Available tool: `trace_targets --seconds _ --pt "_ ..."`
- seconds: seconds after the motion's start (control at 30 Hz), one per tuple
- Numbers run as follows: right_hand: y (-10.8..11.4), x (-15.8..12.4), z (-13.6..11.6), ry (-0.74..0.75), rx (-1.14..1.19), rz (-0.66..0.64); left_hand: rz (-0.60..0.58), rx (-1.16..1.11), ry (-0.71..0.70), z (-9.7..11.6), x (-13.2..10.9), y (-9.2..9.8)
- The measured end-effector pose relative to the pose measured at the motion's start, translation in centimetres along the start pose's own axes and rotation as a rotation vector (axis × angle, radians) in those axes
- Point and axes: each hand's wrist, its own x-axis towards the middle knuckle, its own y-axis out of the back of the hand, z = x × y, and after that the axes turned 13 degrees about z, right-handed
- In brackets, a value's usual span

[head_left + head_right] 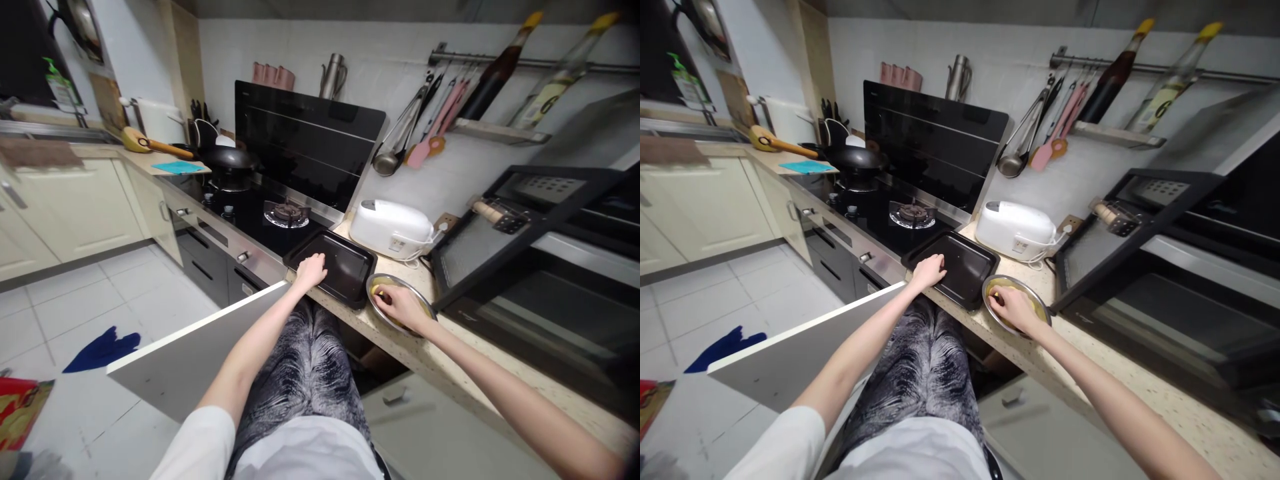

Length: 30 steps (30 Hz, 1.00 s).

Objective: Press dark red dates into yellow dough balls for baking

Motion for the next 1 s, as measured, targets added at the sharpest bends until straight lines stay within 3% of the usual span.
trace_targets --seconds 0.2,0.3,0.37,0.53,0.67,0.8,1.0 --pt "1.8 1.4 0.6 -0.146 0.139 0.071 0.001 -0.01 0.0 -0.2 0.1 -0.1" --pt "3.1 4.5 0.7 -0.232 0.195 0.102 0.006 -0.014 -0.001 -0.3 0.1 -0.2" --pt "2.9 7.6 0.3 -0.245 0.19 0.046 0.013 -0.015 -0.004 -0.4 0.1 -0.3" --pt "-1.4 15.9 -2.2 -0.242 0.194 -0.138 0.035 0.006 -0.021 -0.5 -0.1 -0.3" --pt "-5.2 21.0 -5.0 -0.278 0.18 -0.24 0.068 0.04 -0.04 -0.3 -0.2 -0.1" --pt "-7.8 23.7 -7.9 -0.285 0.21 -0.349 0.114 0.068 -0.066 -0.2 -0.1 -0.3" --pt "-10.0 24.7 -10.4 -0.241 0.336 -0.495 0.142 0.051 -0.151 -0.6 0.2 -0.7"
